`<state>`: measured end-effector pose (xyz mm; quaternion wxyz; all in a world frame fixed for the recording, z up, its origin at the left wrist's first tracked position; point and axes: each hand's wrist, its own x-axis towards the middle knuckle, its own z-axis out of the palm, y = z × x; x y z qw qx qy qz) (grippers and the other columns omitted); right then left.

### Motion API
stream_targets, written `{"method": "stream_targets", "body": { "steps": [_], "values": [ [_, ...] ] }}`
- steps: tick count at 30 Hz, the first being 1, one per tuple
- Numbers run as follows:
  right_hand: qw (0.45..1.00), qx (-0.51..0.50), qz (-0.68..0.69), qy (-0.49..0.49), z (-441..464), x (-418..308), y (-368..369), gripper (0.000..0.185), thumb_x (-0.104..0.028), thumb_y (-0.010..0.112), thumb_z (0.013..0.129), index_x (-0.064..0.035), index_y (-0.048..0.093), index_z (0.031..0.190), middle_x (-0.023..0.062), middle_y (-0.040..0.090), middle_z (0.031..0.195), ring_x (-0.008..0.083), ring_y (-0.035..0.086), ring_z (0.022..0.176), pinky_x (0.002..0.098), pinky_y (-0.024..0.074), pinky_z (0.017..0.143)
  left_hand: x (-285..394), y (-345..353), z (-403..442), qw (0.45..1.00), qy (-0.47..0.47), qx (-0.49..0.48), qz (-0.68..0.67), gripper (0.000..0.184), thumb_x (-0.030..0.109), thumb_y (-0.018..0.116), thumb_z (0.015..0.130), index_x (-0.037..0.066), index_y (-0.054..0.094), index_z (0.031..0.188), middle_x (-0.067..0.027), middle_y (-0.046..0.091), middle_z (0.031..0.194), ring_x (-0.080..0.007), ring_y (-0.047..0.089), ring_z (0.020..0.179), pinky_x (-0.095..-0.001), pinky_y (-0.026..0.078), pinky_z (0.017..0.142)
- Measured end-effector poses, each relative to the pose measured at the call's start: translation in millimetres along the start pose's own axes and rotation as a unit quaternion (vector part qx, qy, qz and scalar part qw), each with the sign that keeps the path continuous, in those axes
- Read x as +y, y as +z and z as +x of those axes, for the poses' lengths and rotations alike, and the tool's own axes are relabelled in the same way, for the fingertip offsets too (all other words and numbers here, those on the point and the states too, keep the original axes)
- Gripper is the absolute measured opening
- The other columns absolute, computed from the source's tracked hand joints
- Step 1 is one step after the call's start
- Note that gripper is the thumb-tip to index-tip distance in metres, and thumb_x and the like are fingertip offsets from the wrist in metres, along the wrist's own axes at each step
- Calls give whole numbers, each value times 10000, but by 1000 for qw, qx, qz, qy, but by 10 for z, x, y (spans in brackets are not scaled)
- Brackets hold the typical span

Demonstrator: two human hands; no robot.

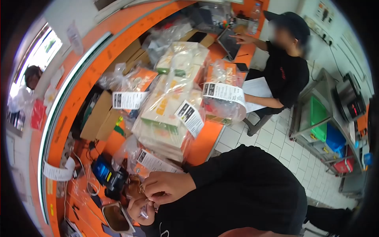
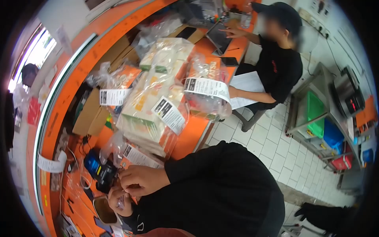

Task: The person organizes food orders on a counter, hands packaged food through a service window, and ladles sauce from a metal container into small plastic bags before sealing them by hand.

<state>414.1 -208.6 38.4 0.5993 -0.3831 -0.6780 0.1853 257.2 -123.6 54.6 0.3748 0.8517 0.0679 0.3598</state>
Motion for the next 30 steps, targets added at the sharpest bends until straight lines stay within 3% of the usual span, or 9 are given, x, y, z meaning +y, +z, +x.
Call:
{"method": "stream_targets", "body": {
  "steps": [3, 9, 12, 21, 26, 30],
  "values": [
    [998, 63, -18, 4, 16, -52, -85, 85, -123, 583, 787, -57, 537, 758, 44, 517, 803, 227, 505, 757, 325, 375, 693, -78, 57, 33, 997, -17, 71, -20, 122, 57, 635, 693, -2, 529, 686, -117, 551, 672, -199, 530, 595, -270, 414, 579],
    [992, 128, -13, 9, -3, -55, -211, 66, -103, 601, 780, -54, 569, 749, 36, 520, 777, 210, 508, 739, 319, 371, 694, -153, 62, 140, 996, 11, 82, -12, 137, 52, 622, 711, 4, 502, 668, -128, 547, 678, -208, 536, 614, -282, 419, 594],
    [991, 130, -20, 10, -6, -56, -263, 48, -100, 600, 782, -57, 579, 773, 35, 522, 779, 209, 508, 741, 319, 367, 701, -161, 67, 133, 997, -11, 73, -32, 156, 53, 596, 737, 3, 471, 658, -109, 521, 722, -148, 454, 628, -253, 349, 623],
    [992, 121, -46, 3, 20, -41, -261, 32, -85, 567, 810, -60, 581, 824, 42, 548, 829, 222, 527, 780, 321, 374, 716, -222, -15, 81, 996, 22, 80, -26, 161, 40, 592, 743, 15, 447, 678, -99, 492, 720, -144, 446, 640, -254, 337, 606],
    [994, 105, -15, 7, 34, -21, -293, 45, -79, 563, 821, -49, 577, 852, 54, 544, 830, 226, 533, 777, 320, 400, 694, -210, 42, 100, 991, -8, 105, -79, 113, 73, 580, 757, 11, 489, 730, -102, 496, 766, -154, 450, 643, -247, 340, 618],
    [994, 97, 24, 34, 23, -8, -225, 58, -79, 581, 814, -32, 560, 840, 64, 535, 843, 221, 528, 785, 312, 421, 683, -200, 23, 124, 997, -34, 36, -61, 103, 76, 600, 722, -3, 539, 748, -100, 519, 733, -168, 481, 654, -246, 369, 636]
  ]
}}
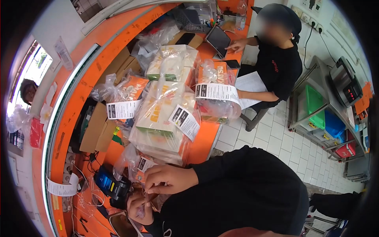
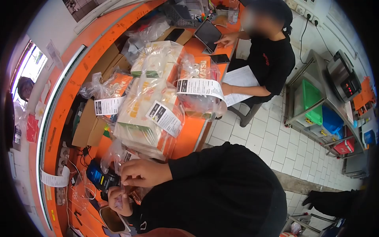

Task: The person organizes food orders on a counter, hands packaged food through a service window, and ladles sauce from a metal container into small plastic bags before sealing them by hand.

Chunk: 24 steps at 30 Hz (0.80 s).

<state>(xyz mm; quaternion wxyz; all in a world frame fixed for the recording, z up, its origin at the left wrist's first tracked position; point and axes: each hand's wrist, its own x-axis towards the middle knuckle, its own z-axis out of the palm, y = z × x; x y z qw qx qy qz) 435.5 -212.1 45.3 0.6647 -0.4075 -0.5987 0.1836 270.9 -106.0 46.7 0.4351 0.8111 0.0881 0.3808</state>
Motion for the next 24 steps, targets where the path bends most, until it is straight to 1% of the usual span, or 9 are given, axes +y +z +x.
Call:
{"method": "stream_targets", "body": {
  "steps": [2, 4, 6, 8, 13, 15, 17, 22, 24],
  "values": [
    [1000, -16, 5, 3, 10, -12, 9, 62, -78, 581, 814, -29, 557, 843, 66, 530, 841, 221, 527, 790, 311, 424, 683, -21, 11, 2, 1000, 8, -28, 6, 108, 70, 621, 695, -10, 557, 729, -100, 534, 707, -175, 502, 648, -248, 389, 636],
    [999, -32, 8, 7, 15, -18, 6, 67, -78, 581, 814, -26, 555, 846, 68, 525, 840, 221, 525, 796, 311, 426, 683, -41, 43, -27, 1000, -15, -3, -10, 97, 54, 620, 685, -8, 559, 728, -96, 542, 706, -182, 511, 651, -257, 399, 639],
    [998, -43, 39, 33, 23, -14, 3, 69, -76, 584, 811, -23, 552, 842, 68, 517, 825, 221, 523, 795, 307, 427, 674, -45, 73, 2, 1000, -8, 24, -17, 94, 41, 623, 677, -6, 562, 731, -96, 545, 702, -185, 513, 646, -260, 402, 635],
    [998, -49, 32, 15, 30, 12, 14, 74, -78, 587, 809, -21, 548, 837, 68, 515, 827, 221, 524, 790, 308, 428, 669, -62, 69, 17, 998, -1, 52, -21, 94, 28, 625, 669, -5, 566, 733, -97, 547, 698, -188, 516, 641, -264, 405, 630],
    [998, -58, 15, -5, 47, 66, 11, 89, -86, 592, 806, -18, 541, 831, 69, 509, 832, 225, 523, 783, 312, 427, 662, -72, 32, 37, 1000, -12, -3, -7, 109, 20, 637, 665, -8, 574, 750, -101, 551, 702, -197, 519, 641, -267, 409, 626],
    [997, -70, 18, 40, 51, 43, 9, 89, -89, 588, 810, -18, 541, 833, 71, 508, 835, 227, 520, 792, 316, 426, 660, -55, 48, 47, 1000, -8, -14, 9, 112, 20, 640, 665, -10, 574, 750, -102, 552, 703, -196, 518, 635, -265, 409, 625],
    [997, -66, 10, 30, 62, 56, 25, 83, -84, 587, 807, -21, 542, 837, 71, 507, 833, 231, 518, 794, 318, 424, 669, -60, 48, 46, 999, -4, -26, 25, 115, 21, 644, 665, -12, 574, 751, -102, 553, 705, -196, 516, 629, -263, 409, 623],
    [999, -35, -13, -22, 92, 103, 66, 103, -89, 579, 791, -10, 514, 801, 92, 477, 804, 261, 508, 760, 343, 414, 655, -76, 21, 15, 999, 6, 32, 24, 142, 20, 681, 648, -8, 547, 686, -94, 528, 669, -177, 502, 609, -250, 401, 613],
    [999, -21, -22, -26, 94, 115, 68, 52, -49, 593, 773, -27, 559, 805, 62, 498, 823, 241, 513, 805, 336, 407, 713, -101, -13, -32, 999, 3, 44, 22, 159, 43, 664, 685, -6, 513, 687, -95, 516, 696, -166, 489, 627, -249, 386, 635]
  ]
}}
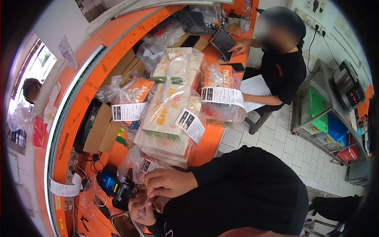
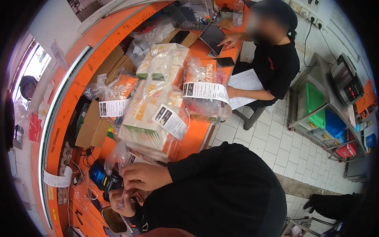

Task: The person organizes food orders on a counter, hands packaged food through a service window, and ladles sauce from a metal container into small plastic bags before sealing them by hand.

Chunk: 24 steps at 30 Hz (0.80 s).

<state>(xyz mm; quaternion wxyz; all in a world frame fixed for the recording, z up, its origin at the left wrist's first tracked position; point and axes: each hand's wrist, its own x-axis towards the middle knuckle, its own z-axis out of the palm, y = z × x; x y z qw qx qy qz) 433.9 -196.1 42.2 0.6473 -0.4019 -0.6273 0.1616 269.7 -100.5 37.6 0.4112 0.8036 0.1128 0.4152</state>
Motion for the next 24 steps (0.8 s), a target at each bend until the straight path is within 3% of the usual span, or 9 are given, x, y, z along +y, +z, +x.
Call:
{"method": "stream_targets", "body": {
  "steps": [5, 7, 11, 13, 16, 19, 21, 22, 24],
  "values": [
    [1000, 4, -12, -4, 2, 2, -7, 44, -37, 608, 751, -27, 565, 750, 68, 486, 806, 240, 508, 804, 339, 407, 692, -70, -46, -94, 1000, -4, 28, 7, 250, 77, 658, 729, 16, 426, 659, -88, 489, 724, -153, 476, 660, -255, 373, 661],
    [1000, 4, -20, -7, -2, 33, 6, 54, -34, 615, 742, -27, 563, 731, 72, 482, 798, 243, 506, 798, 338, 407, 685, -48, 16, -68, 993, -1, 106, -43, 310, 66, 725, 648, 33, 428, 565, -51, 460, 607, -137, 440, 561, -235, 346, 565],
    [999, -8, -27, -27, 36, 66, 77, 90, -40, 625, 735, -24, 545, 697, 84, 472, 798, 260, 500, 780, 341, 406, 674, -33, -136, -156, 995, -5, 94, 21, 316, 86, 736, 644, 34, 432, 573, -48, 466, 612, -133, 433, 557, -233, 340, 568],
    [999, -13, -21, -34, 70, 85, 125, 104, -41, 626, 734, -23, 537, 683, 88, 470, 801, 264, 500, 784, 341, 407, 677, -30, -218, -218, 998, -4, 63, 12, 264, 61, 660, 716, 22, 407, 652, -74, 467, 715, -135, 446, 634, -259, 351, 617],
    [997, -71, 0, -11, 174, 176, 181, 57, -51, 614, 751, -34, 560, 754, 88, 470, 832, 260, 491, 799, 348, 405, 695, -71, -361, -356, 993, -42, 113, -19, 235, 47, 639, 720, 16, 414, 659, -69, 457, 709, -134, 433, 649, -267, 357, 634],
    [1000, -18, -9, -1, 367, 372, 250, 224, -40, 617, 722, -37, 551, 935, 107, 491, 900, 260, 498, 838, 344, 410, 728, -8, -492, -390, 985, -13, 165, -47, 216, 50, 627, 730, 16, 423, 665, -66, 451, 711, -133, 424, 665, -263, 364, 655],
    [916, -19, -399, 41, 436, 539, 293, 440, -41, 606, 687, -8, 473, 1105, 138, 500, 983, 258, 489, 933, 333, 418, 757, -116, -697, -616, 984, -45, 168, -44, 219, 60, 629, 735, 22, 424, 665, -61, 438, 706, -138, 429, 679, -260, 370, 673],
    [918, -23, -395, 37, 460, 636, 347, 440, -41, 606, 687, -8, 473, 1105, 138, 500, 983, 258, 489, 933, 333, 418, 757, -128, -751, -677, 983, -43, 174, -39, 229, 62, 634, 733, 26, 420, 660, -57, 432, 703, -135, 428, 672, -252, 370, 669],
    [804, -63, -575, 135, 494, 904, 489, 508, -83, 558, 688, 35, 424, 1164, 182, 485, 1050, 286, 457, 1008, 333, 423, 769, -112, -853, -767, 982, -39, 183, -29, 240, 64, 640, 730, 30, 415, 655, -54, 425, 700, -133, 427, 665, -245, 370, 665]
  ]
}}
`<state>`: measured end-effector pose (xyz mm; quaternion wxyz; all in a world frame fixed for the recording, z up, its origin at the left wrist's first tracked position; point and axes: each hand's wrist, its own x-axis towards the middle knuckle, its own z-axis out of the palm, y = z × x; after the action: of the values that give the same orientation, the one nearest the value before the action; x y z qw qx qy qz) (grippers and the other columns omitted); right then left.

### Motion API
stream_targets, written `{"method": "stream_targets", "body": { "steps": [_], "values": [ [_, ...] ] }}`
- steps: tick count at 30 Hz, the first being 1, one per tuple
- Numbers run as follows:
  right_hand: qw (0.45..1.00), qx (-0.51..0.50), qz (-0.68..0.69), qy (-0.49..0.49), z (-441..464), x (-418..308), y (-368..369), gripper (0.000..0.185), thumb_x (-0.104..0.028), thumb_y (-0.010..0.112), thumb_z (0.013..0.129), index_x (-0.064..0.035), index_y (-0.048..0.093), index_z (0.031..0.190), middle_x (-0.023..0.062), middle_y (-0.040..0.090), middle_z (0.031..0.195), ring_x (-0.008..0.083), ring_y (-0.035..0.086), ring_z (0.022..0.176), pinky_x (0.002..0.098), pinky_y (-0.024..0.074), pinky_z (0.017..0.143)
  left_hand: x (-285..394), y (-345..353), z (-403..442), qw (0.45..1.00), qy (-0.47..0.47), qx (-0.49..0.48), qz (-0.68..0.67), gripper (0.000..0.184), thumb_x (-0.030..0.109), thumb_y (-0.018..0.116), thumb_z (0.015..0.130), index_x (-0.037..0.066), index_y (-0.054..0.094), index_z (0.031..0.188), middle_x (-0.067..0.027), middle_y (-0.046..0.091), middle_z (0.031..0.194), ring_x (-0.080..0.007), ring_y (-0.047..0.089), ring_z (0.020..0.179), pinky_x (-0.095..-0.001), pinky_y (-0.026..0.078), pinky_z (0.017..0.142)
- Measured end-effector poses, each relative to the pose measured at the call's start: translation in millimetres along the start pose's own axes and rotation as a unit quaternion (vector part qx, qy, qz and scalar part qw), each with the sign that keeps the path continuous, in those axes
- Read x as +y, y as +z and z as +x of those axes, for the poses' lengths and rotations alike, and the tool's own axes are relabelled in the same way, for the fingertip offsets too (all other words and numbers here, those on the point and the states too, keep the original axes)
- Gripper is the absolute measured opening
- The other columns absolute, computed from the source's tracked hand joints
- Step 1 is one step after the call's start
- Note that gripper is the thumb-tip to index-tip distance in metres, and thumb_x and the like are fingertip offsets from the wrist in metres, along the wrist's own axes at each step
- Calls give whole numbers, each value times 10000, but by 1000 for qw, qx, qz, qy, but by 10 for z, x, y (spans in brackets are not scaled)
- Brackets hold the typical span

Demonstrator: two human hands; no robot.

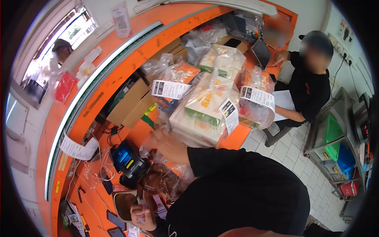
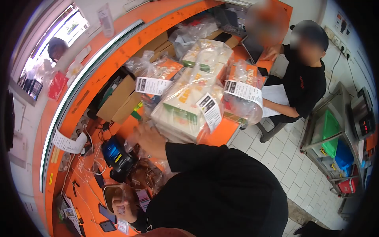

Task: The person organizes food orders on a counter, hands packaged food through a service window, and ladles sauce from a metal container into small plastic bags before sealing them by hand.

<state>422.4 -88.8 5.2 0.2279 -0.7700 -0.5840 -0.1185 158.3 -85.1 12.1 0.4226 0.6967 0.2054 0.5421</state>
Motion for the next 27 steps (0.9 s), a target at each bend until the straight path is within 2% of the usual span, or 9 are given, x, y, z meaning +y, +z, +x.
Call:
{"method": "stream_targets", "body": {
  "steps": [3, 9, 13, 15, 17, 18, 20, 24, 27],
  "values": [
    [992, -15, -28, 123, 138, 76, 875, 448, -140, 497, 736, 37, 457, 1146, 183, 476, 1075, 306, 437, 1001, 346, 425, 757, 56, -149, -94, 1000, -15, 27, -8, 265, 70, 654, 720, 33, 403, 644, -50, 413, 686, -125, 420, 639, -239, 360, 636],
    [986, 54, -127, 89, 187, 69, 800, 260, -148, 471, 749, 9, 590, 919, 190, 482, 1092, 303, 442, 966, 359, 451, 683, 116, -477, -206, 998, -34, 53, 29, 270, 141, 702, 669, 31, 458, 632, -74, 470, 651, -152, 456, 609, -260, 345, 578],
    [970, 133, 133, 156, 562, 500, 1219, 218, -102, 446, 809, -33, 581, 965, 174, 557, 983, 286, 543, 828, 359, 446, 621, 187, -593, -168, 998, -19, 61, 26, 257, 92, 705, 657, 16, 461, 627, -91, 488, 652, -159, 463, 580, -250, 355, 562],
    [864, 131, 369, 317, 502, 293, 505, 207, -147, 451, 854, -50, 553, 1005, 125, 585, 912, 255, 576, 777, 341, 450, 618, 227, -683, -234, 997, -39, 56, 20, 253, 79, 704, 652, 12, 462, 623, -89, 487, 645, -161, 465, 576, -250, 359, 559],
    [756, 158, 533, 345, 452, 502, 802, 177, -201, 470, 872, -76, 539, 976, 65, 569, 883, 215, 570, 820, 346, 455, 637, 188, -783, -243, 998, -15, 56, 41, 255, 73, 709, 642, 7, 465, 613, -82, 486, 633, -162, 471, 575, -259, 368, 551],
    [755, 150, 537, 344, 428, 404, 705, 177, -201, 470, 872, -76, 539, 976, 65, 569, 883, 215, 570, 820, 346, 455, 637, 186, -810, -248, 997, -14, 69, 29, 271, 81, 724, 629, 7, 464, 602, -81, 490, 626, -165, 478, 572, -261, 374, 553],
    [558, 214, 754, 273, 432, 168, 279, 140, -209, 477, 867, -85, 524, 914, 31, 539, 837, 189, 558, 833, 365, 462, 661, 208, -879, -249, 997, -16, 66, 39, 281, 89, 731, 626, 7, 463, 603, -85, 493, 626, -167, 480, 570, -260, 377, 552],
    [505, 139, 817, 242, 393, 4, 94, 124, -204, 477, 864, -83, 501, 859, 35, 520, 819, 178, 550, 853, 402, 463, 707, 243, -961, -241, 997, -32, 48, 47, 295, 123, 734, 635, 20, 459, 604, -83, 493, 626, -163, 463, 576, -260, 355, 562],
    [551, 85, 808, 189, 406, -72, 9, 152, -221, 461, 866, -74, 480, 834, 31, 493, 815, 176, 525, 874, 421, 460, 743, 264, -1010, -223, 997, -42, 23, 67, 288, 145, 726, 653, 33, 463, 613, -74, 499, 632, -150, 446, 584, -267, 330, 566]
  ]
}}
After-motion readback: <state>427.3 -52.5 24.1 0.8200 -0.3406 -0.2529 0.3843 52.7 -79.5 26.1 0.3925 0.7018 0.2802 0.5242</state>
